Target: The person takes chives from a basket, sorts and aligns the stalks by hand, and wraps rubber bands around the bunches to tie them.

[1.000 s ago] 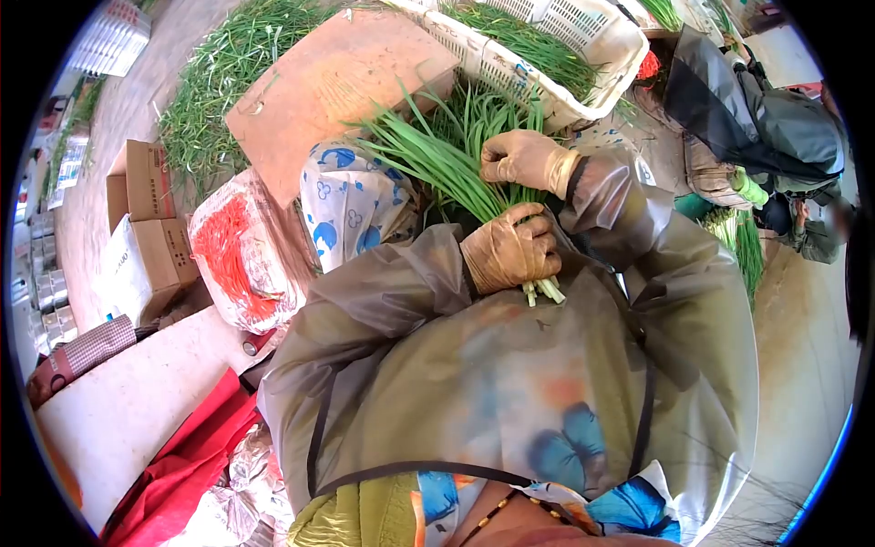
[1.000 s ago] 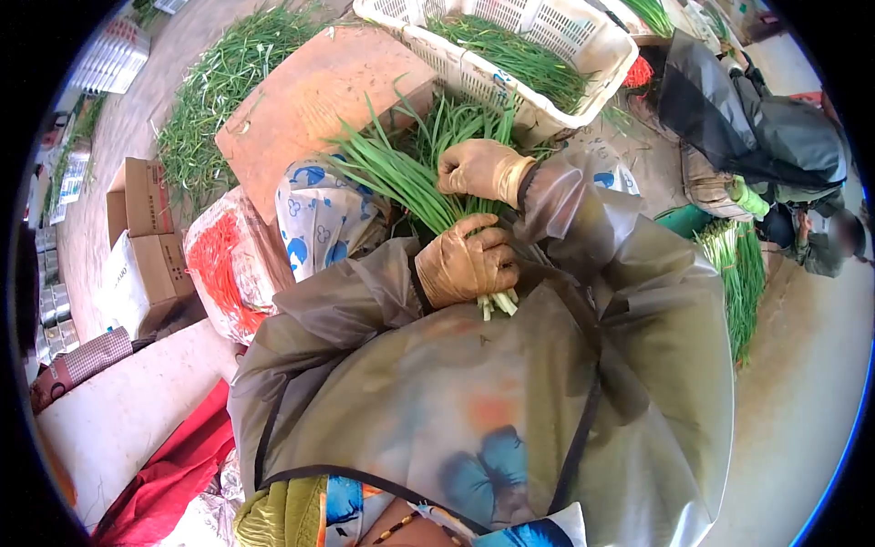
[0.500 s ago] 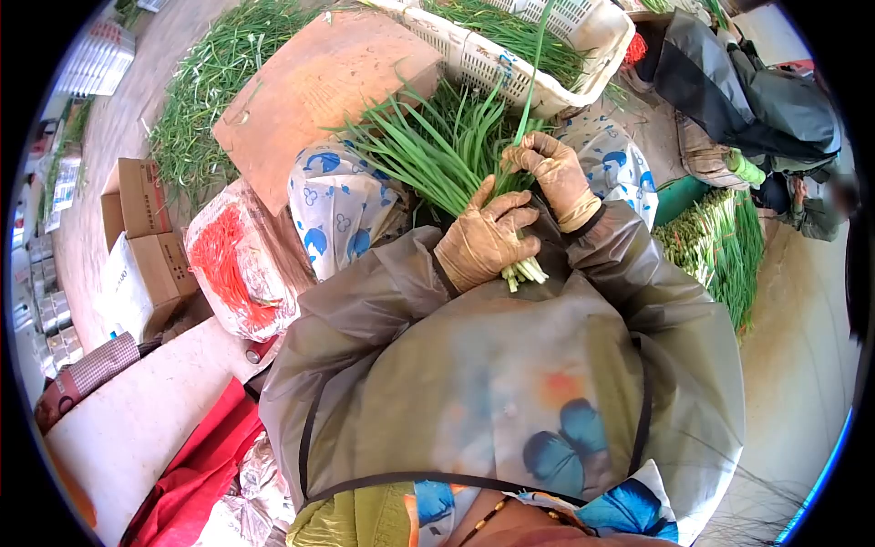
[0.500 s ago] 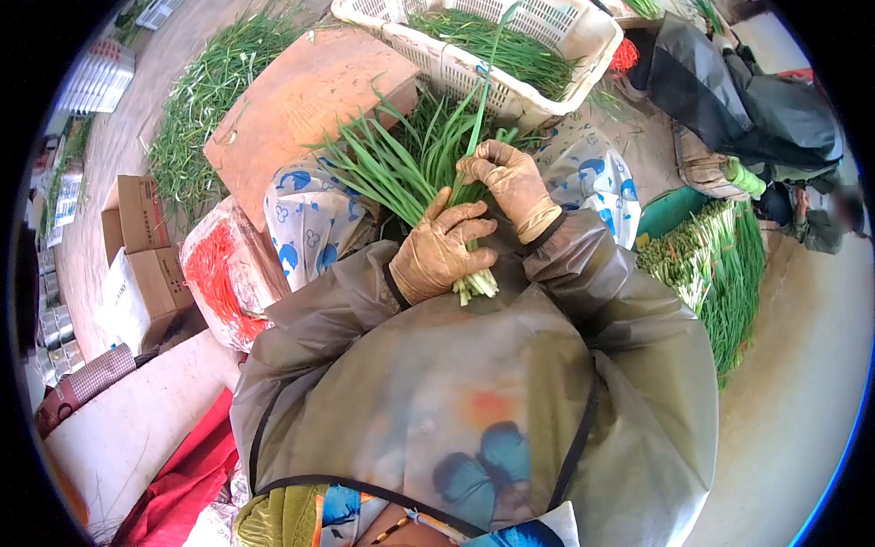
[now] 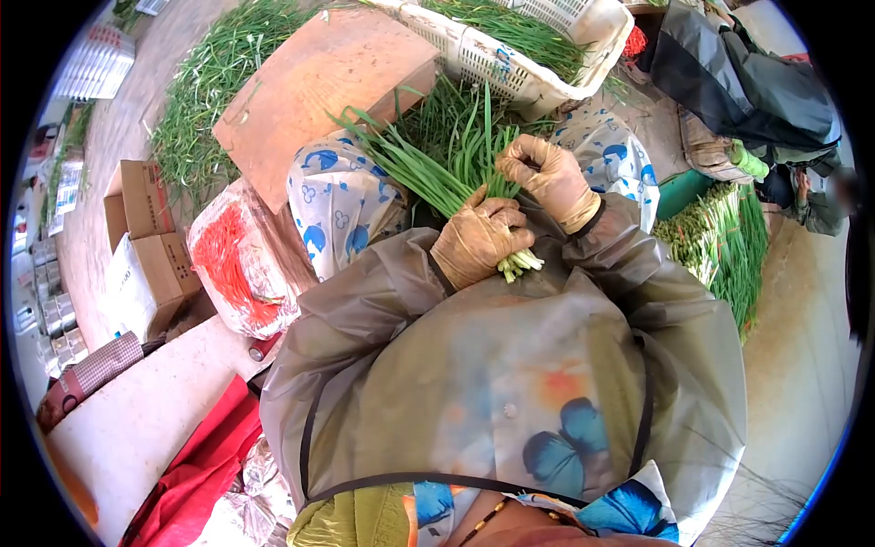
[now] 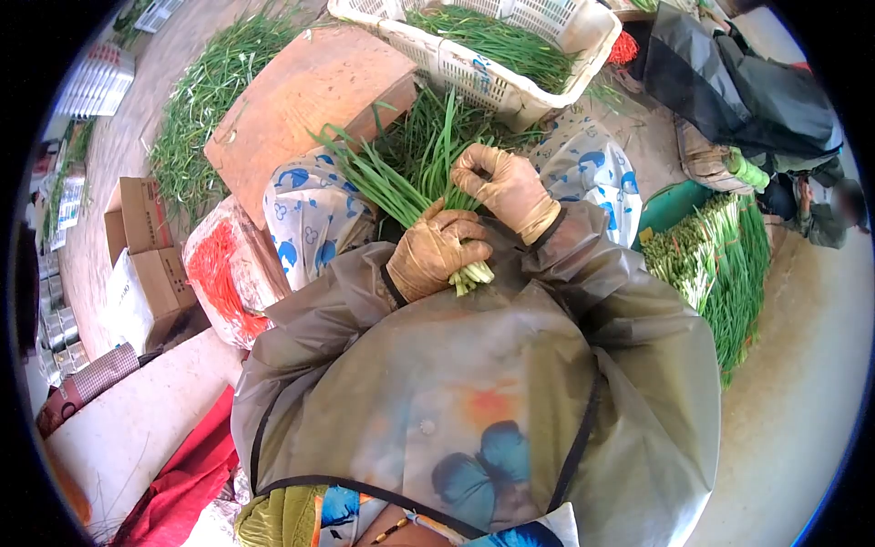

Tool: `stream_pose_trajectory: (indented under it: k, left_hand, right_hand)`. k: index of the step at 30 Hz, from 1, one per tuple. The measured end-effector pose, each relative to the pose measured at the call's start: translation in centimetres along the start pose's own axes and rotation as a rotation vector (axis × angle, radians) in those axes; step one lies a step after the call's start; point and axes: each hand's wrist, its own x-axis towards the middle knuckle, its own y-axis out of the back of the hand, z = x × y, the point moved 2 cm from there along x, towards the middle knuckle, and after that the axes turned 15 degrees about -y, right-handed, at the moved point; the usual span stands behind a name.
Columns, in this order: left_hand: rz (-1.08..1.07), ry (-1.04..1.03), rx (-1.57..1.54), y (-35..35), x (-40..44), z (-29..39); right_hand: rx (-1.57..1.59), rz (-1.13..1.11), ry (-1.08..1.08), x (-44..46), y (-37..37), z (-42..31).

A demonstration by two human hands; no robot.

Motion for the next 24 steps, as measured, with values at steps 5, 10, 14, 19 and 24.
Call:
stream_pose_trajectory:
  k: [5,10,14,19,24]
  left_hand:
    - [0.03,0.015,0.194,-0.1,0.1,0.2]
    - [0.067,-0.026,0.03,0.8,0.0,-0.2]
    - [0.185,-0.022,-0.136,2.1,-1.1,-1.0]
    - [0.496,0.102,-0.628,6.3,-2.7,-1.9]
    - [0.879,0.083,-0.921,15.7,-7.9,-3.1]
  right_hand:
    - [0.649,-0.347,-0.294,0.5,0.2,-0.5]
    - [0.902,-0.513,-0.394,2.6,0.0,0.1]
    - [1.025,-0.567,-0.305,4.2,1.8,-1.1]
    - [0.732,-0.296,-0.126,4.5,6.1,-3.4]
    - [0.191,-0.137,-0.387,8.8,5.9,1.9]
